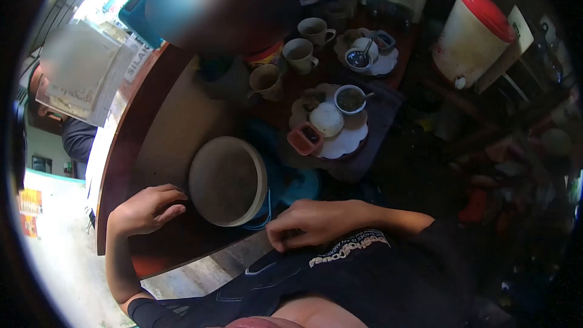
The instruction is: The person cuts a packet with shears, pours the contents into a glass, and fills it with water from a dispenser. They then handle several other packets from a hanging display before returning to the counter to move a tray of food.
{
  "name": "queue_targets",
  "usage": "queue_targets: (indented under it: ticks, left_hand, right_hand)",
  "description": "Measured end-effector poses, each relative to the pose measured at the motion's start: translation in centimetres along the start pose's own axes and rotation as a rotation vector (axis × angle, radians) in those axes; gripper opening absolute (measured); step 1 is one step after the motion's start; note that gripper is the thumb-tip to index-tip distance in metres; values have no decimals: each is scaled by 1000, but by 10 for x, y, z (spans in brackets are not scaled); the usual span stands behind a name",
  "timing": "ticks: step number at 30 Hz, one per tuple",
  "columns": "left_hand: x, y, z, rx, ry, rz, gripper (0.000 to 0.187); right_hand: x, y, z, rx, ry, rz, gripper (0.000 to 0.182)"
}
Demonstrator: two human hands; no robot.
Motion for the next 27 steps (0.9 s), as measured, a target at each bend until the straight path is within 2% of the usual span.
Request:
queue_targets:
  ticks: [8,9,12,18,23,27]
  left_hand:
    - [-9,-7,-13,-62,1,54,27]
    - [-9,-7,-17,-72,8,51,27]
    - [-9,-8,-25,-80,18,55,27]
    - [-8,-7,-40,-62,7,63,26]
    - [2,9,-60,-22,28,-19,27]
    - [24,24,-81,97,89,-146,30]
  right_hand:
    - [-25,52,-1,183,111,-240,8]
    - [-27,58,-3,155,136,-284,10]
    - [-33,68,-1,218,200,-302,11]
    - [-32,75,-9,158,249,-298,13]
    - [-28,78,-12,204,246,-276,15]
    - [-27,83,-12,243,260,-246,16]
Point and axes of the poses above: each hand's wrist, its own y-axis away from the middle knuckle, its own x-axis out of the palm, z = x × y, the point moved 1 cm from there along -y, towards the middle knuckle, and after that the axes turned 8 degrees about -z, right-handed, at the moved point
